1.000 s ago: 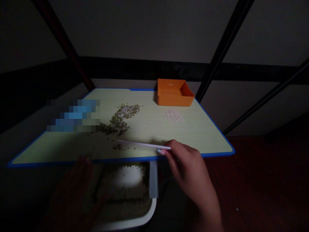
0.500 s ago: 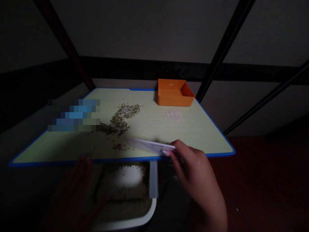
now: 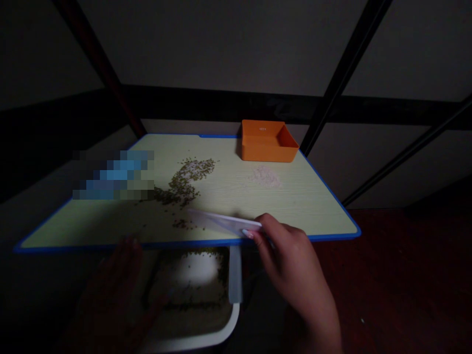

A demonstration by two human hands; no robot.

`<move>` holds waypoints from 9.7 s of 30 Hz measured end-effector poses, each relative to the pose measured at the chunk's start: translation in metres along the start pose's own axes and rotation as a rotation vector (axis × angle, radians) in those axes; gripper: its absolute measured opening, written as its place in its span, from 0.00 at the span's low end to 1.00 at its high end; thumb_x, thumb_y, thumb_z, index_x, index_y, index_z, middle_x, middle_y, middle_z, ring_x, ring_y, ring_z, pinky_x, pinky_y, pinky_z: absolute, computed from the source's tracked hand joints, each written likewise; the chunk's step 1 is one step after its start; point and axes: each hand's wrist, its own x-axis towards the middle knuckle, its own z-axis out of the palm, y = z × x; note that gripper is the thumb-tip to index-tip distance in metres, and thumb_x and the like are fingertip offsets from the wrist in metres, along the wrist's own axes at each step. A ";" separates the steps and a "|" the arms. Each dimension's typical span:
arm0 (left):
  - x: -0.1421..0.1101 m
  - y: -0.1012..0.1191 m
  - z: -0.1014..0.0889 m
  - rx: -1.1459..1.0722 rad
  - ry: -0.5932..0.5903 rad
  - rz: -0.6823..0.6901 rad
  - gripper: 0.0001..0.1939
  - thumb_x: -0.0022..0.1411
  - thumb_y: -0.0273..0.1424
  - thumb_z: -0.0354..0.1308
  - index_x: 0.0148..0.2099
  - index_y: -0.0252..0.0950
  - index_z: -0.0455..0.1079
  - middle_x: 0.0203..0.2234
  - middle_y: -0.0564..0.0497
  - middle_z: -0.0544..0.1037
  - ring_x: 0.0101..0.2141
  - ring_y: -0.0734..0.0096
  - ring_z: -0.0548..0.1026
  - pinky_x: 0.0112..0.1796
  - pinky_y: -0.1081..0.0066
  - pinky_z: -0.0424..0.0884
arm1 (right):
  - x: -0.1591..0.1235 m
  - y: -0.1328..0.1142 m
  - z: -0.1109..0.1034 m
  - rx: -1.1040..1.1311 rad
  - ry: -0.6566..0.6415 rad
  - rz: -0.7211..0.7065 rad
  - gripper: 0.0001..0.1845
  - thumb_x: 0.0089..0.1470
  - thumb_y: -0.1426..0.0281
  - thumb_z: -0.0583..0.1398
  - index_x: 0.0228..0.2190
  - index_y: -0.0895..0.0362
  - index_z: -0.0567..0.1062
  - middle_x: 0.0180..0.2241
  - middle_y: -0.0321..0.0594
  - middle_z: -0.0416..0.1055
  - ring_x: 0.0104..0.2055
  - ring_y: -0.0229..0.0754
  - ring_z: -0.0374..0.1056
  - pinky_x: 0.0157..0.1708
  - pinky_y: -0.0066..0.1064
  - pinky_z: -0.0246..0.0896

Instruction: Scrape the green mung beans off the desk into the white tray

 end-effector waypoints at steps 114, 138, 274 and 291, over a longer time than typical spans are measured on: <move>0.000 0.002 -0.002 0.014 -0.006 0.006 0.43 0.66 0.50 0.42 0.72 0.28 0.36 0.72 0.35 0.44 0.69 0.45 0.49 0.64 0.48 0.53 | 0.002 -0.006 0.015 0.006 0.007 0.010 0.08 0.63 0.72 0.56 0.30 0.53 0.66 0.21 0.32 0.70 0.21 0.35 0.66 0.21 0.26 0.57; 0.003 0.002 -0.005 0.025 -0.007 0.038 0.43 0.66 0.49 0.41 0.72 0.25 0.37 0.73 0.38 0.39 0.70 0.50 0.43 0.66 0.53 0.45 | 0.010 0.005 0.019 0.160 -0.084 0.009 0.09 0.64 0.69 0.55 0.30 0.53 0.68 0.24 0.33 0.70 0.25 0.36 0.67 0.24 0.27 0.59; -0.002 0.001 0.001 -0.010 0.003 -0.016 0.41 0.64 0.48 0.45 0.71 0.28 0.42 0.69 0.30 0.52 0.70 0.43 0.47 0.63 0.42 0.55 | -0.011 -0.052 0.015 -0.227 -0.002 -0.439 0.21 0.65 0.79 0.48 0.34 0.61 0.81 0.39 0.47 0.83 0.41 0.43 0.80 0.52 0.34 0.73; 0.000 0.000 0.000 0.064 0.017 0.054 0.42 0.66 0.47 0.42 0.71 0.23 0.39 0.71 0.31 0.46 0.70 0.46 0.45 0.65 0.50 0.47 | -0.007 -0.030 0.003 -0.315 -0.065 -0.324 0.18 0.58 0.81 0.51 0.35 0.62 0.80 0.36 0.50 0.82 0.36 0.53 0.80 0.32 0.40 0.78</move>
